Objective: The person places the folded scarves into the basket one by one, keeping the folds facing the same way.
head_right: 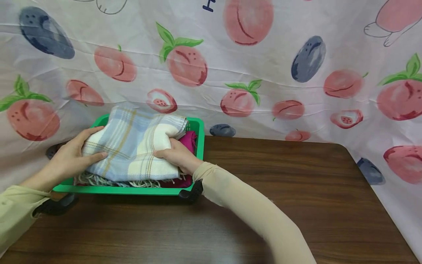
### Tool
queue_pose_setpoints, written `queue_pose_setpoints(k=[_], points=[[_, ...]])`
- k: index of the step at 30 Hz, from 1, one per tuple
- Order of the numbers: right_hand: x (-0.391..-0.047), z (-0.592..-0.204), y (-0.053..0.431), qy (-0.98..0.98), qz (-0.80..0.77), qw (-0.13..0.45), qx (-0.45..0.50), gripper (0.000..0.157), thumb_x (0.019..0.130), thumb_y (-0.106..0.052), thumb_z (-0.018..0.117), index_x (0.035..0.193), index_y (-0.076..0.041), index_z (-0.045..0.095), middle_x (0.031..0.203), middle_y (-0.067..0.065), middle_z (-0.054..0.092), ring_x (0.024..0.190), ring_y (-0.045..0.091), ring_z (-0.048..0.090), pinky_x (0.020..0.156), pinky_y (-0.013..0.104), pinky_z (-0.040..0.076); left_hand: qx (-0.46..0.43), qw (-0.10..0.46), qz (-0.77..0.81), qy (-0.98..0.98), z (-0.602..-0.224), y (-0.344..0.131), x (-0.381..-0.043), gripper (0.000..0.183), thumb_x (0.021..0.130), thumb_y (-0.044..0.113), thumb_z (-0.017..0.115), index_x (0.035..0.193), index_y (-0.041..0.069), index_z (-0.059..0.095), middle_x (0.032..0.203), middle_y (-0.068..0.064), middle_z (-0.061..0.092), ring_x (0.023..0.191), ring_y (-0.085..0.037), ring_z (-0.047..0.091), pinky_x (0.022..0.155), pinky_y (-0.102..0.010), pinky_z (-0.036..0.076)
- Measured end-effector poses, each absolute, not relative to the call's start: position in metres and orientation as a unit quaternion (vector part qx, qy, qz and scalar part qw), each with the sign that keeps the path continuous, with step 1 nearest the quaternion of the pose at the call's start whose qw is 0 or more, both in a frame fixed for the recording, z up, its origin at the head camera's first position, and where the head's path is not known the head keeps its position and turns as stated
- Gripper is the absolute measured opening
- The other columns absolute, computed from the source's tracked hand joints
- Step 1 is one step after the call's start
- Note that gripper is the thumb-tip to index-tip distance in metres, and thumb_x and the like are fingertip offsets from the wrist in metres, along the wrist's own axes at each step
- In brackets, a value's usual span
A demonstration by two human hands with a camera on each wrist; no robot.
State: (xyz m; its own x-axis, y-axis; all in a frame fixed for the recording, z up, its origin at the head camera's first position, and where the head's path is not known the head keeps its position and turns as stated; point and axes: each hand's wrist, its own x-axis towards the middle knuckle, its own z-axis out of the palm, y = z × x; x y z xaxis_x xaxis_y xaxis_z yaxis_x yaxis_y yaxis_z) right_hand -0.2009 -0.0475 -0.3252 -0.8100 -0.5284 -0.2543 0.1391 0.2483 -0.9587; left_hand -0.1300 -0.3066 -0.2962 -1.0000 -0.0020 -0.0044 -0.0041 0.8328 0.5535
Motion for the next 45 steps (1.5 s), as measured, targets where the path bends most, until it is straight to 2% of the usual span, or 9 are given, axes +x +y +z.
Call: queue_pose_setpoints(k=[6,12,18,21,28,33,37,41,45], points=[[-0.204,-0.328,-0.050,0.765,-0.555,0.309,-0.104,0.043,0.095,-0.015,0.057,0.136,-0.004,0.045,0.127,0.011,0.055,0.105,0.019,0.054,0.085,0.029,0.046,0.001,0.027,0.278,0.960,-0.307,-0.309,-0.134,0.073,0.092,0.022,0.061,0.151,0.007,0.021,0.133,-0.036,0.041,0.098,-0.046,0.051,0.061,-0.046,0.046],[-0.206,-0.329,-0.051,0.779,-0.527,0.326,-0.098,0.041,0.097,-0.014,0.054,0.135,-0.003,0.044,0.126,0.012,0.053,0.109,0.022,0.054,0.089,0.033,0.045,0.012,0.033,0.258,0.965,-0.312,-0.309,-0.138,0.069,0.091,0.016,0.061,0.147,0.001,0.026,0.134,-0.037,0.041,0.112,-0.050,0.045,0.084,-0.059,0.041],[-0.205,-0.327,-0.048,0.797,-0.497,0.320,-0.126,0.033,0.095,-0.010,0.053,0.125,0.000,0.048,0.113,0.010,0.054,0.094,0.018,0.054,0.079,0.031,0.047,0.031,0.065,0.212,0.975,-0.316,-0.313,-0.138,0.069,0.091,0.017,0.060,0.144,-0.008,0.024,0.131,-0.042,0.042,0.112,-0.056,0.047,0.086,-0.061,0.040],[-0.202,-0.323,-0.044,0.809,-0.482,0.308,-0.137,0.038,0.092,-0.009,0.054,0.128,0.001,0.045,0.115,0.012,0.053,0.094,0.019,0.055,0.078,0.030,0.048,0.046,0.061,0.205,0.976,-0.316,-0.314,-0.138,0.069,0.091,0.016,0.061,0.143,-0.011,0.025,0.130,-0.043,0.042,0.114,-0.055,0.046,0.090,-0.062,0.038],[-0.196,-0.314,-0.029,0.856,-0.416,0.250,-0.176,0.058,0.089,-0.016,0.057,0.142,-0.004,0.038,0.127,0.014,0.055,0.108,0.020,0.054,0.086,0.030,0.048,0.058,0.042,0.167,0.983,-0.306,-0.314,-0.129,0.066,0.089,0.023,0.063,0.138,-0.012,0.035,0.124,-0.039,0.045,0.110,-0.050,0.047,0.087,-0.063,0.039],[-0.189,-0.305,-0.016,0.882,-0.343,0.164,-0.278,0.049,0.090,-0.015,0.056,0.136,0.000,0.047,0.115,0.017,0.059,0.106,0.023,0.053,0.082,0.028,0.046,0.063,0.014,0.141,0.988,-0.296,-0.315,-0.119,0.057,0.087,0.024,0.065,0.128,-0.011,0.048,0.121,-0.037,0.046,0.105,-0.047,0.049,0.082,-0.061,0.041],[-0.179,-0.303,-0.011,0.883,-0.304,0.080,-0.348,0.038,0.089,-0.012,0.057,0.127,-0.002,0.057,0.113,0.017,0.057,0.098,0.022,0.048,0.073,0.029,0.042,0.087,-0.028,0.127,0.988,-0.291,-0.312,-0.109,0.041,0.084,0.016,0.067,0.116,-0.009,0.058,0.107,-0.031,0.053,0.092,-0.038,0.051,0.074,-0.052,0.043],[-0.168,-0.307,-0.012,0.869,-0.277,0.018,-0.409,0.029,0.088,-0.005,0.055,0.114,-0.005,0.067,0.121,0.016,0.056,0.108,0.025,0.052,0.085,0.034,0.046,0.114,-0.059,0.111,0.986,-0.291,-0.301,-0.100,0.025,0.079,0.006,0.068,0.102,-0.004,0.064,0.093,-0.021,0.057,0.082,-0.031,0.054,0.069,-0.045,0.043],[-0.160,-0.311,-0.017,0.848,-0.226,-0.010,-0.480,0.026,0.088,0.000,0.053,0.104,-0.007,0.072,0.115,0.012,0.060,0.110,0.025,0.055,0.095,0.034,0.045,0.130,-0.053,0.086,0.986,-0.294,-0.293,-0.096,0.012,0.076,0.000,0.064,0.087,0.004,0.067,0.084,-0.011,0.059,0.078,-0.030,0.054,0.068,-0.044,0.043]])
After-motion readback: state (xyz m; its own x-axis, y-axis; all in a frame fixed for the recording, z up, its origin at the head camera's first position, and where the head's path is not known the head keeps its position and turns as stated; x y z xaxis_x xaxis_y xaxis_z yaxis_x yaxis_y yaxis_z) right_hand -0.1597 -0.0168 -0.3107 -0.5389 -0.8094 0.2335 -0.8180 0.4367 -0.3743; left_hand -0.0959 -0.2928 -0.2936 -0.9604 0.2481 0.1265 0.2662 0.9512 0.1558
